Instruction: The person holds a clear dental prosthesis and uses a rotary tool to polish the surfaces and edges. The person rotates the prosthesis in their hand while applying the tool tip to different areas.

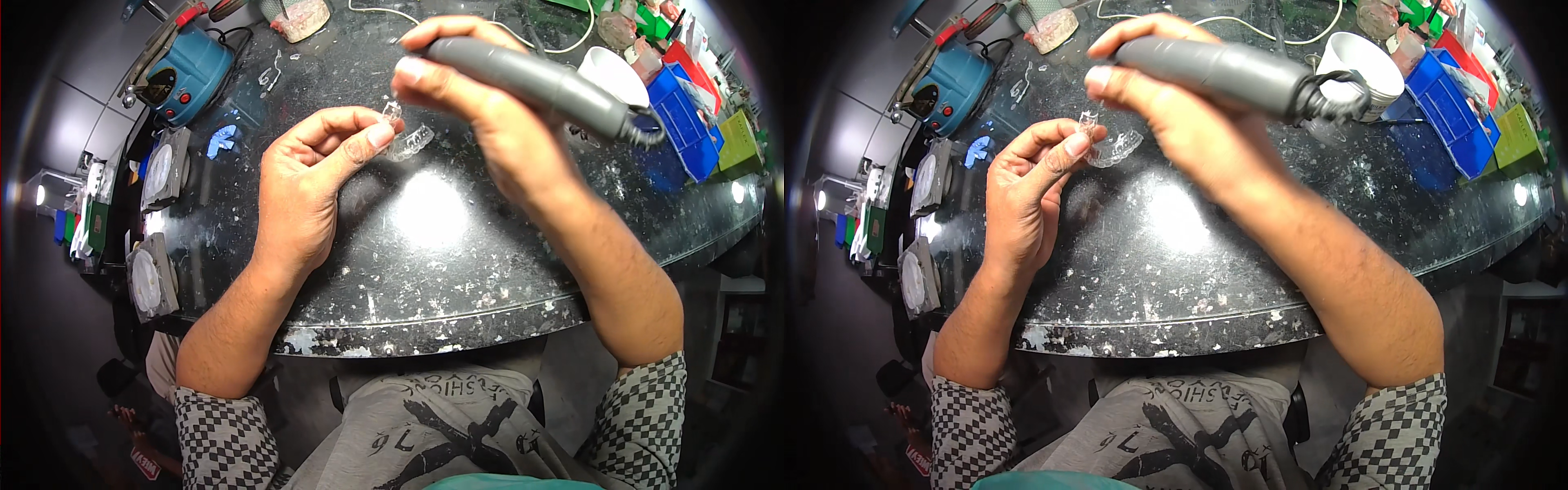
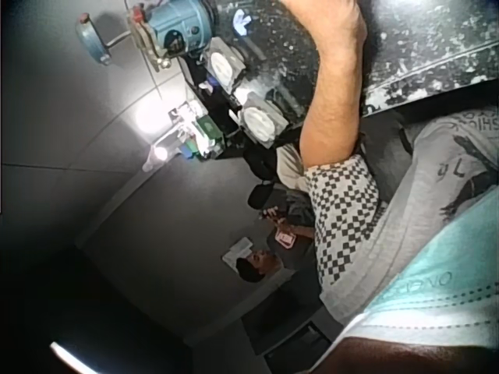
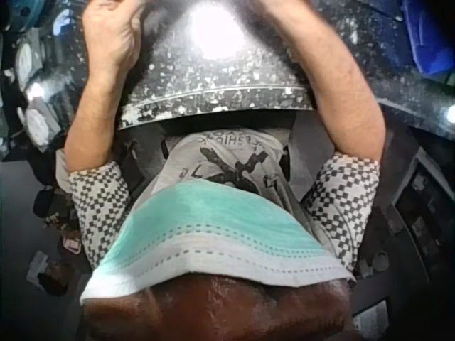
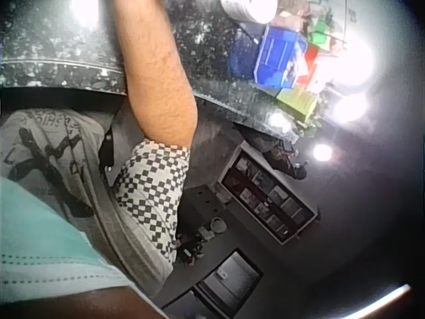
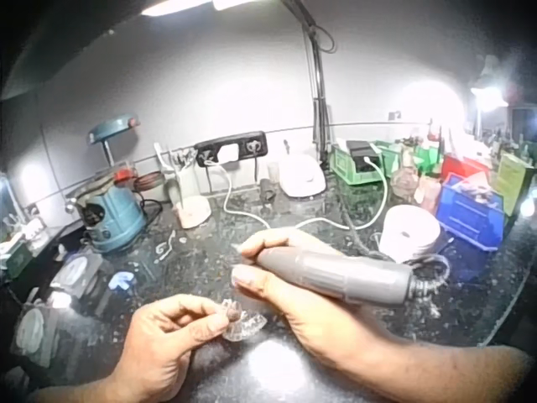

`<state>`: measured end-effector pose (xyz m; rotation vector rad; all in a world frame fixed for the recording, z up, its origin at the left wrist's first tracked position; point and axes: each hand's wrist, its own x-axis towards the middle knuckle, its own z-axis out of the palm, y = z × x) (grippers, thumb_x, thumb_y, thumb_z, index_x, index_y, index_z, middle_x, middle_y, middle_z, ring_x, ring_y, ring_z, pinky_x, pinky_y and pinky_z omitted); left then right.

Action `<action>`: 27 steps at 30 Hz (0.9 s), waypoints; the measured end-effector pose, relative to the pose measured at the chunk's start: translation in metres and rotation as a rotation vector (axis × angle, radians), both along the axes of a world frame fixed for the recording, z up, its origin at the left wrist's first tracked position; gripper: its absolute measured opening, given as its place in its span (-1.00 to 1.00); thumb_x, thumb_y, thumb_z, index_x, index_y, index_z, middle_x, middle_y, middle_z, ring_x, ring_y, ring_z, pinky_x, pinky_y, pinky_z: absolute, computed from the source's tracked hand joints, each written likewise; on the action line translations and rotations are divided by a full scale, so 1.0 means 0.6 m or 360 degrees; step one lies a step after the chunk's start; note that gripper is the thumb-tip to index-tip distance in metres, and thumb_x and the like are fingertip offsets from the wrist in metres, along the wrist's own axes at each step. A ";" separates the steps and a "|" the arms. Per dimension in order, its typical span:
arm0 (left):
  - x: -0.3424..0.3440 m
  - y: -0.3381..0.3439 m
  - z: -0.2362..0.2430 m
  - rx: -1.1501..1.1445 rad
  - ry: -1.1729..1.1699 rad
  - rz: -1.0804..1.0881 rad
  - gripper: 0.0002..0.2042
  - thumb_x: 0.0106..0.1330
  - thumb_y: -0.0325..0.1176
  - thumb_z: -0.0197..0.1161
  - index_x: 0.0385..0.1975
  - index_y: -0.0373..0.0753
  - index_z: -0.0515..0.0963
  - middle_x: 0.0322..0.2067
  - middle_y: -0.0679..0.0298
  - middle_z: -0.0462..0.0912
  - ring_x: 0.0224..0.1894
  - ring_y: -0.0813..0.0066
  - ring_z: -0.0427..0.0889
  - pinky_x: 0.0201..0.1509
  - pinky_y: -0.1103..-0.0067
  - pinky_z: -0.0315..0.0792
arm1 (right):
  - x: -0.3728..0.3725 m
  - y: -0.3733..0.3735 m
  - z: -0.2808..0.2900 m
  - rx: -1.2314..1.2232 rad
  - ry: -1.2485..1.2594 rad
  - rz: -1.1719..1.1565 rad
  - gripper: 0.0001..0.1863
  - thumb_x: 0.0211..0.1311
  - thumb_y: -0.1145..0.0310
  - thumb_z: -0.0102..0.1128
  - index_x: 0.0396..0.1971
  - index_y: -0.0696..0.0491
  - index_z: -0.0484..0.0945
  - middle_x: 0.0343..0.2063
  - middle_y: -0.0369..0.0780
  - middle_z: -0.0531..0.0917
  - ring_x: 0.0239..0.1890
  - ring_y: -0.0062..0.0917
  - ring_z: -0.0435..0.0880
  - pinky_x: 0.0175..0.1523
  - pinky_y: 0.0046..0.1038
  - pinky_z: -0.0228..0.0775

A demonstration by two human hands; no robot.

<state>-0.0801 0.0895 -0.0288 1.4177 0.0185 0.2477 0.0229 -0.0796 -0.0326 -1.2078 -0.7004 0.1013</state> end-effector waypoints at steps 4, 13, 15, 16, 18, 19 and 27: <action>-0.003 0.003 0.001 -0.0068 0.0024 -0.0037 -0.85 0.37 -0.50 0.37 -0.14 -0.38 0.64 -0.15 0.13 0.77 -0.05 0.49 0.72 0.15 0.59 0.53 | 0.000 -0.006 0.036 0.0156 0.0338 -0.0043 -0.71 0.41 0.31 0.33 0.02 0.11 0.57 -0.23 -0.27 0.68 -0.16 -0.61 0.70 0.02 -0.54 0.59; 0.003 0.013 -0.007 -0.0154 -0.0009 0.0106 -0.83 0.36 -0.52 0.37 -0.12 -0.39 0.60 -0.12 0.08 0.75 -0.04 0.47 0.73 0.17 0.60 0.54 | -0.054 -0.003 0.042 0.0183 0.0229 0.0023 -0.76 0.45 0.31 0.23 -0.07 0.17 0.57 -0.20 -0.18 0.70 -0.12 -0.47 0.77 0.09 -0.43 0.65; 0.002 0.013 -0.005 -0.0148 -0.0007 0.0142 -0.81 0.35 -0.53 0.38 -0.09 -0.40 0.59 -0.12 0.08 0.75 -0.04 0.47 0.73 0.17 0.60 0.54 | -0.056 -0.002 0.033 0.0295 0.0195 0.0183 -0.79 0.46 0.33 0.21 -0.11 0.17 0.56 -0.23 -0.18 0.69 -0.12 -0.46 0.77 0.07 -0.44 0.66; 0.003 0.010 -0.003 -0.0166 0.0005 0.0154 -0.78 0.34 -0.54 0.38 -0.07 -0.42 0.58 -0.11 0.08 0.75 -0.04 0.48 0.73 0.17 0.61 0.54 | -0.057 -0.003 0.031 0.0329 0.0184 0.0229 -0.80 0.46 0.33 0.21 -0.13 0.17 0.56 -0.24 -0.18 0.69 -0.12 -0.46 0.77 0.06 -0.44 0.66; 0.003 0.004 0.001 -0.0186 0.0020 0.0159 -0.75 0.33 -0.55 0.39 -0.04 -0.43 0.58 -0.10 0.08 0.75 -0.04 0.48 0.73 0.17 0.61 0.54 | -0.057 -0.004 0.031 0.0401 0.0206 0.0278 -0.82 0.46 0.34 0.19 -0.16 0.16 0.55 -0.26 -0.20 0.68 -0.12 -0.48 0.76 0.05 -0.45 0.66; 0.003 0.001 0.004 -0.0156 0.0025 0.0150 -0.73 0.32 -0.56 0.40 -0.03 -0.43 0.57 -0.09 0.08 0.75 -0.04 0.49 0.73 0.17 0.60 0.54 | -0.056 -0.004 0.029 0.0427 0.0216 0.0297 -0.83 0.46 0.35 0.19 -0.18 0.16 0.54 -0.27 -0.20 0.67 -0.12 -0.49 0.76 0.04 -0.45 0.66; 0.002 0.004 -0.002 -0.0081 0.0010 0.0146 -0.71 0.28 -0.60 0.41 -0.02 -0.45 0.58 -0.10 0.08 0.75 -0.04 0.49 0.73 0.19 0.57 0.54 | -0.046 0.015 0.007 -0.0062 -0.0221 -0.0201 -0.83 0.34 0.38 0.24 -0.36 0.19 0.58 -0.39 -0.27 0.61 -0.36 -0.64 0.65 -0.23 -0.50 0.48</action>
